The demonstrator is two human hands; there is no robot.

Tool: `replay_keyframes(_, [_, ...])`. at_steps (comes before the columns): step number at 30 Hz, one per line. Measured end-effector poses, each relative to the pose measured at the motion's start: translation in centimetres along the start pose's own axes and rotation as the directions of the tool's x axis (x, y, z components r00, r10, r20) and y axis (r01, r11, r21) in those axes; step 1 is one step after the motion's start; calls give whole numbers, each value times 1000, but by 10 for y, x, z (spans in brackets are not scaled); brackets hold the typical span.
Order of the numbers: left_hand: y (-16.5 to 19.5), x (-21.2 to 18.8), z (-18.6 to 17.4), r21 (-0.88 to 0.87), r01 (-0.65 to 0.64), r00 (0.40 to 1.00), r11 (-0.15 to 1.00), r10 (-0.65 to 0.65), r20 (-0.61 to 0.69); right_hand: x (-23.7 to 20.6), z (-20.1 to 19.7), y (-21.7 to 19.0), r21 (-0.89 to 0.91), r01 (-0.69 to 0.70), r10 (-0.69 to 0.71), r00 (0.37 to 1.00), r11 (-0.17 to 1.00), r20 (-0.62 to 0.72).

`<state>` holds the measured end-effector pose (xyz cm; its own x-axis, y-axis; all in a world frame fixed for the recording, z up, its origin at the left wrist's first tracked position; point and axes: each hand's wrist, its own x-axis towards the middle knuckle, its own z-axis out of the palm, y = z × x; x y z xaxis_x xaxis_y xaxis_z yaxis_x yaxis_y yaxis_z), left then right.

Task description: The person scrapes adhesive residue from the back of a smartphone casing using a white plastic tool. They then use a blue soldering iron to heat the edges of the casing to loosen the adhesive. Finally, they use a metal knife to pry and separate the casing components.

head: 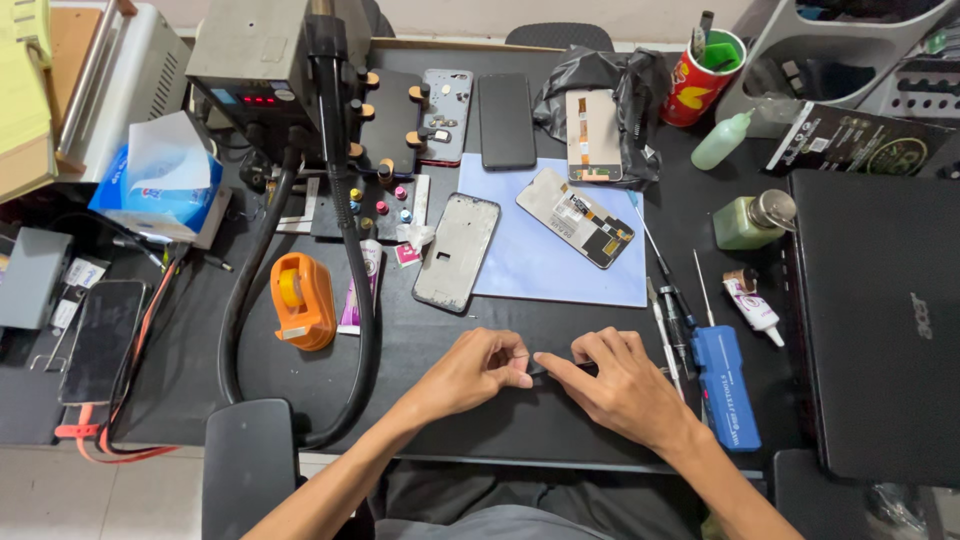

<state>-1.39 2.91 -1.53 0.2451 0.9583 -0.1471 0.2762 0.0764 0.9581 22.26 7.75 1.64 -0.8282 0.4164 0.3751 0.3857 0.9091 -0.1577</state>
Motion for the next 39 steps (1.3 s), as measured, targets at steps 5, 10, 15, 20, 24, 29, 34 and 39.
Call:
replay_keyframes(5, [7,1,0,8,-5,999,1000,5,-50,1,-2,2,22,-28,28,1000,999,-1])
replay_keyframes(10, [13,1,4,39,-81,977,996,87,-196,4,2,2,81,-103,105,994,991,-21])
replay_keyframes(15, [12,2,9,-16,-123,947,992,113,-300,2,3,1,171,-212,220,975,962,-29])
replay_keyframes(20, [1,8,8,-278,-86,937,957,-17,-349,3,2,1,258,-306,318,948,916,-7])
replay_keyframes(24, [-12,12,-10,-281,-54,935,958,-50,-352,4,0,5,271,-356,371,929,894,-5])
replay_keyframes(29, [-14,15,-16,-266,-2,945,964,-85,-315,3,-1,3,399,-484,461,873,779,157])
replay_keyframes(34, [-2,11,-10,-170,15,990,985,-39,-137,1,4,1,593,-506,469,852,626,232])
replay_keyframes(39, [7,9,-7,45,-55,982,997,62,-176,-2,12,8,738,-527,501,814,422,294])
